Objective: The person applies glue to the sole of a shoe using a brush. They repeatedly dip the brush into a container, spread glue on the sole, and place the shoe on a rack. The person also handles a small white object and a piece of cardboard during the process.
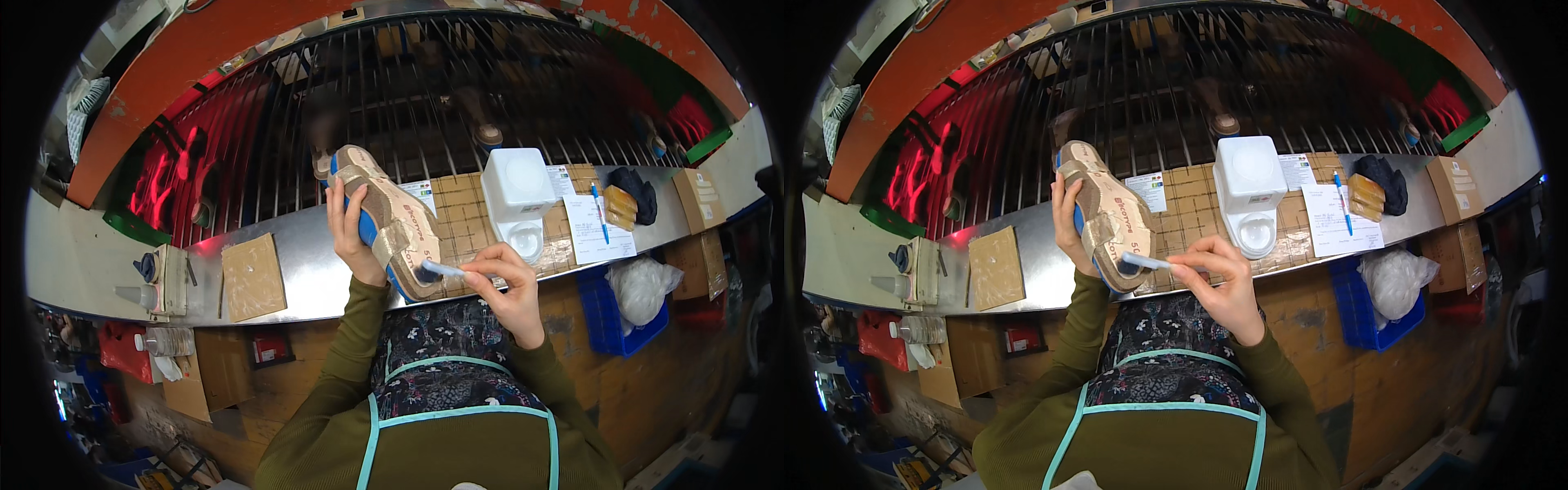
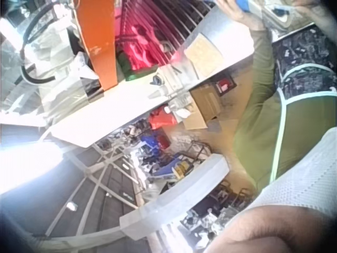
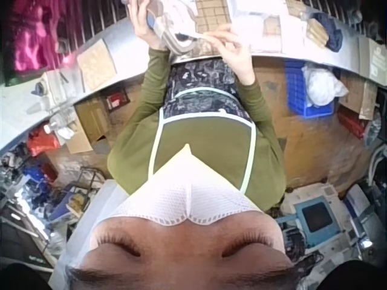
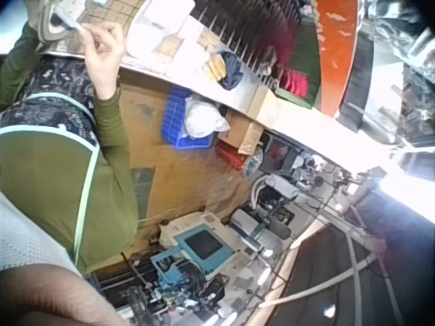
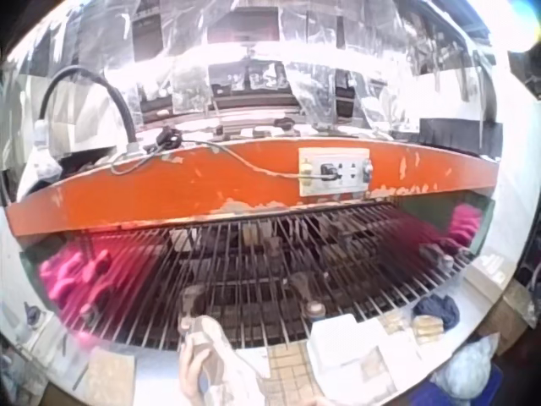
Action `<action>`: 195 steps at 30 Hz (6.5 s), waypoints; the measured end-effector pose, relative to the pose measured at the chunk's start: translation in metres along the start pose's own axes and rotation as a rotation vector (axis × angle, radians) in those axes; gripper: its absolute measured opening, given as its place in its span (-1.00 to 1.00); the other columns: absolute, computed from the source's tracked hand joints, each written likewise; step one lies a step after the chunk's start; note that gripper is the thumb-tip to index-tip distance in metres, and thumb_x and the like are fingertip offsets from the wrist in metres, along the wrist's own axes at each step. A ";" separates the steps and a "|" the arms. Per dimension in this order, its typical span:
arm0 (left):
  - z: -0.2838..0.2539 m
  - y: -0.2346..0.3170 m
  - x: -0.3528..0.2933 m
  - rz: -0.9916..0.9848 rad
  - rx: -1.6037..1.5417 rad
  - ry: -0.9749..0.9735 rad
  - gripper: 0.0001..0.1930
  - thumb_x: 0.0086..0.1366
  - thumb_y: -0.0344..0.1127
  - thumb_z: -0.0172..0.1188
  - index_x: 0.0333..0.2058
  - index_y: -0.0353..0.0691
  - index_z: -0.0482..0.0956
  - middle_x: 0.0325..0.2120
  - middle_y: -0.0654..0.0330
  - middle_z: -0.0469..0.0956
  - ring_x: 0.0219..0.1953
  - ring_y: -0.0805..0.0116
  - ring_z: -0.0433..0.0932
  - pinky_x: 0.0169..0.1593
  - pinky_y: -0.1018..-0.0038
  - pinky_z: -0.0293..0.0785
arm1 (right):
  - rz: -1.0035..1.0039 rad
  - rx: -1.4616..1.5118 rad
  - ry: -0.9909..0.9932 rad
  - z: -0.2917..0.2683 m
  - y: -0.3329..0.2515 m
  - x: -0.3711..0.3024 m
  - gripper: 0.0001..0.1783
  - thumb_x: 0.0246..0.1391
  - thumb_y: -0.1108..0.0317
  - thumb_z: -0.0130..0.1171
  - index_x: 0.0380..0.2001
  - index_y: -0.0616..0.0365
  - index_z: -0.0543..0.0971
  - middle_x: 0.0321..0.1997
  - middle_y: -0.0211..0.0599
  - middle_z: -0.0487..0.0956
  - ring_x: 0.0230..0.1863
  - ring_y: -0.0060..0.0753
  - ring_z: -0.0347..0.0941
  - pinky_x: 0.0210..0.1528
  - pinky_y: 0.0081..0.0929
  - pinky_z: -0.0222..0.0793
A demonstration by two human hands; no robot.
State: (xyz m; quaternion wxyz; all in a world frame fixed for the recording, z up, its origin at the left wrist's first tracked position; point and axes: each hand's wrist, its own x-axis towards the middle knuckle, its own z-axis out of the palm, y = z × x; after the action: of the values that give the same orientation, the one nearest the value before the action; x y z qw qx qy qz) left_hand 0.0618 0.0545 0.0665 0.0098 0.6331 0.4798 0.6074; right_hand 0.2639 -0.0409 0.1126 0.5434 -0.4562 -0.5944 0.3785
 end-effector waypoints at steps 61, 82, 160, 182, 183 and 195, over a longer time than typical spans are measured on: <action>0.004 0.029 -0.010 -0.522 -0.984 -0.184 -0.28 0.08 -0.27 0.39 0.20 -0.23 0.28 0.28 0.01 0.16 0.36 0.18 0.12 0.32 0.30 0.25 | -0.666 -0.829 0.337 -0.002 -0.029 -0.014 -0.56 -0.30 0.40 0.49 -0.22 -0.18 0.72 -0.24 -0.52 0.51 -0.41 -0.63 0.37 -0.14 -0.46 -0.09; 0.003 0.046 -0.025 -0.607 -1.269 -0.377 -0.16 0.03 -0.40 0.45 0.24 -0.26 0.14 0.25 0.04 0.19 0.28 0.21 0.24 0.23 0.27 0.42 | -0.693 -0.656 0.205 -0.010 -0.025 -0.042 -0.56 -0.32 0.34 0.52 -0.23 -0.21 0.72 -0.21 -0.51 0.49 -0.37 -0.58 0.41 -0.16 -0.44 -0.06; -0.040 -0.021 -0.066 -1.072 -1.476 -0.200 -0.19 0.30 0.45 -0.29 0.31 -0.01 0.15 0.15 0.15 0.38 0.07 0.21 0.47 0.12 0.27 0.47 | 0.439 -0.447 0.155 -0.143 0.100 -0.026 -0.79 0.18 0.23 0.18 -0.42 0.13 0.63 -0.67 -0.41 0.47 -0.63 -0.62 0.29 -0.48 -0.58 0.09; -0.032 0.050 -0.047 -0.689 -0.952 -0.550 -0.15 0.14 0.28 0.25 0.10 -0.44 0.38 -0.08 0.10 0.53 -0.05 0.39 0.49 0.03 0.49 0.40 | -0.215 -0.300 0.127 -0.017 -0.010 0.010 -0.78 -0.09 0.41 0.40 -0.28 0.04 0.73 -0.31 -0.45 0.54 -0.58 -0.69 0.35 -0.10 -0.56 0.07; -0.035 0.049 -0.049 -0.684 -0.927 -0.558 -0.15 0.14 0.27 0.25 0.09 -0.45 0.37 -0.09 0.10 0.53 -0.07 0.39 0.50 0.02 0.49 0.41 | -0.195 -0.291 0.122 -0.014 -0.010 0.010 -0.80 -0.08 0.41 0.39 -0.29 0.05 0.73 -0.30 -0.46 0.53 -0.58 -0.72 0.34 -0.10 -0.56 0.07; -0.044 0.043 -0.046 -0.663 -0.769 -0.645 -0.01 0.04 0.47 0.19 0.03 -0.49 0.40 -0.14 0.04 0.56 -0.13 0.33 0.58 -0.04 0.44 0.51 | -0.422 -0.481 0.115 -0.007 -0.013 0.040 -0.83 -0.07 0.53 0.36 -0.32 0.18 0.71 -0.25 -0.38 0.49 -0.48 -0.67 0.39 -0.41 -0.68 0.27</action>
State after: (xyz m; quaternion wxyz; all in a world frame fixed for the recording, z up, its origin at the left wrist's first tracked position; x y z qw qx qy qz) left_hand 0.0620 -0.0224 0.0686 0.5721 0.5532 0.3704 0.4790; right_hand 0.2693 -0.0069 0.1383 0.5193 -0.4588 -0.7165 0.0799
